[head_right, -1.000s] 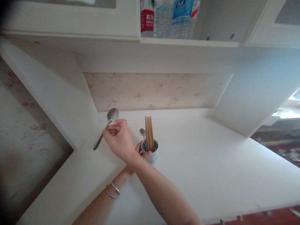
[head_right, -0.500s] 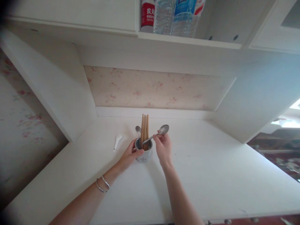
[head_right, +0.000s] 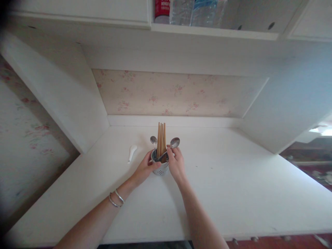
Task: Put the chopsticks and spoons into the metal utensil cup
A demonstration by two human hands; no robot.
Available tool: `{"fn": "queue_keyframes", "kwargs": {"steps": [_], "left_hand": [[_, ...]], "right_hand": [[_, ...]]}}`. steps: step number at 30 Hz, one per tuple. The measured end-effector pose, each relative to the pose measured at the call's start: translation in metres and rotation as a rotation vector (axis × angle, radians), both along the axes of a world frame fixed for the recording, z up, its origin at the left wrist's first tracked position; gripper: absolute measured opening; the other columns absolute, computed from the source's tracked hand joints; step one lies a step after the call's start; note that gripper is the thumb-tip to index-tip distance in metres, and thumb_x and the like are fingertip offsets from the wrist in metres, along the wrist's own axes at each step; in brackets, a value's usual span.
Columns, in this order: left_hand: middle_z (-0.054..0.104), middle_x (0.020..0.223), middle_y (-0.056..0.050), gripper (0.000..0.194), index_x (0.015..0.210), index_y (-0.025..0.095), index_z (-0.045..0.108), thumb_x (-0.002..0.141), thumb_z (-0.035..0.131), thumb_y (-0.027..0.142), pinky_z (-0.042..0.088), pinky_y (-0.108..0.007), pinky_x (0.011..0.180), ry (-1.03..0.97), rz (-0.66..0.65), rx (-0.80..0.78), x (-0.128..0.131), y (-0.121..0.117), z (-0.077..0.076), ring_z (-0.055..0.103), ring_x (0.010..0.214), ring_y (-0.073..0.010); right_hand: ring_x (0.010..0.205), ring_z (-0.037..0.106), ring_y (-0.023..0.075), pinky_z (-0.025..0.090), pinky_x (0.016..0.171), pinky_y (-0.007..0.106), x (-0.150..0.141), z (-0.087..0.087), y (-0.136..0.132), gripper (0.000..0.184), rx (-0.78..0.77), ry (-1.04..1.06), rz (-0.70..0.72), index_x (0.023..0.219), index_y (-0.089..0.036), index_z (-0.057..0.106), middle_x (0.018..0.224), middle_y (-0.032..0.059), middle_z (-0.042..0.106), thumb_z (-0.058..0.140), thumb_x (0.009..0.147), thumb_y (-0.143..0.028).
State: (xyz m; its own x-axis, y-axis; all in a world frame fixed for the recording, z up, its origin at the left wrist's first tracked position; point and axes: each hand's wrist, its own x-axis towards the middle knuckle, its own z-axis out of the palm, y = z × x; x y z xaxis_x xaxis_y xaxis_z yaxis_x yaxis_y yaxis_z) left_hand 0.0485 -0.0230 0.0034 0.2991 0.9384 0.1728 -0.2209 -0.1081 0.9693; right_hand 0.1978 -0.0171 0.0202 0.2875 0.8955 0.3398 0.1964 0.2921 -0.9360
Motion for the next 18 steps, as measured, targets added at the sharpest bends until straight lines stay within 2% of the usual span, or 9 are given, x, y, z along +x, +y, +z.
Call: {"fn": "queue_keyframes", "kwargs": {"steps": [2,6,10,15,18], "left_hand": [[0.056,0.129,-0.011,0.066,0.128,0.021,0.048,0.070,0.076,0.037,0.041,-0.038,0.098,-0.006,-0.007,0.000,0.000,-0.001,0.001,0.055,0.116,-0.0261],[0.057,0.128,-0.012,0.068,0.129,0.020,0.048,0.069,0.077,0.037,0.043,-0.037,0.096,-0.009,-0.011,-0.013,0.000,-0.002,0.004,0.056,0.114,-0.0258],[0.056,0.129,-0.012,0.068,0.130,0.019,0.046,0.070,0.076,0.036,0.043,-0.038,0.097,-0.004,-0.018,-0.008,-0.001,-0.002,0.003,0.056,0.114,-0.0255],[0.057,0.128,-0.012,0.068,0.130,0.019,0.045,0.071,0.076,0.036,0.043,-0.038,0.098,0.011,-0.002,-0.002,-0.002,0.001,-0.002,0.054,0.116,-0.0259],[0.058,0.127,-0.011,0.068,0.130,0.019,0.045,0.071,0.075,0.036,0.042,-0.038,0.098,0.019,0.004,-0.001,-0.002,0.002,-0.003,0.053,0.117,-0.0260]], "right_hand": [[0.098,0.058,0.0207,0.042,0.088,0.036,0.001,-0.002,0.001,0.029,0.002,0.018,0.008,0.095,-0.021,0.068,0.100,0.0054,0.064,0.052,0.087,-0.044],[0.078,0.056,0.0173,0.045,0.073,0.031,0.004,0.002,-0.001,0.026,0.019,0.060,-0.047,0.082,-0.020,0.064,0.080,0.0009,0.060,0.053,0.087,-0.044],[0.071,0.052,0.0155,0.044,0.066,0.029,0.008,0.006,-0.003,0.027,0.080,-0.013,-0.127,0.073,-0.020,0.059,0.071,-0.0014,0.053,0.053,0.087,-0.043],[0.078,0.055,0.0165,0.047,0.066,0.029,0.004,0.008,-0.008,0.027,0.090,-0.155,-0.017,0.070,-0.020,0.062,0.081,0.0022,0.056,0.055,0.086,-0.041],[0.081,0.058,0.0180,0.049,0.066,0.030,0.002,0.008,-0.010,0.022,0.062,-0.158,-0.004,0.082,-0.020,0.065,0.092,0.0047,0.059,0.059,0.082,-0.042]]}}
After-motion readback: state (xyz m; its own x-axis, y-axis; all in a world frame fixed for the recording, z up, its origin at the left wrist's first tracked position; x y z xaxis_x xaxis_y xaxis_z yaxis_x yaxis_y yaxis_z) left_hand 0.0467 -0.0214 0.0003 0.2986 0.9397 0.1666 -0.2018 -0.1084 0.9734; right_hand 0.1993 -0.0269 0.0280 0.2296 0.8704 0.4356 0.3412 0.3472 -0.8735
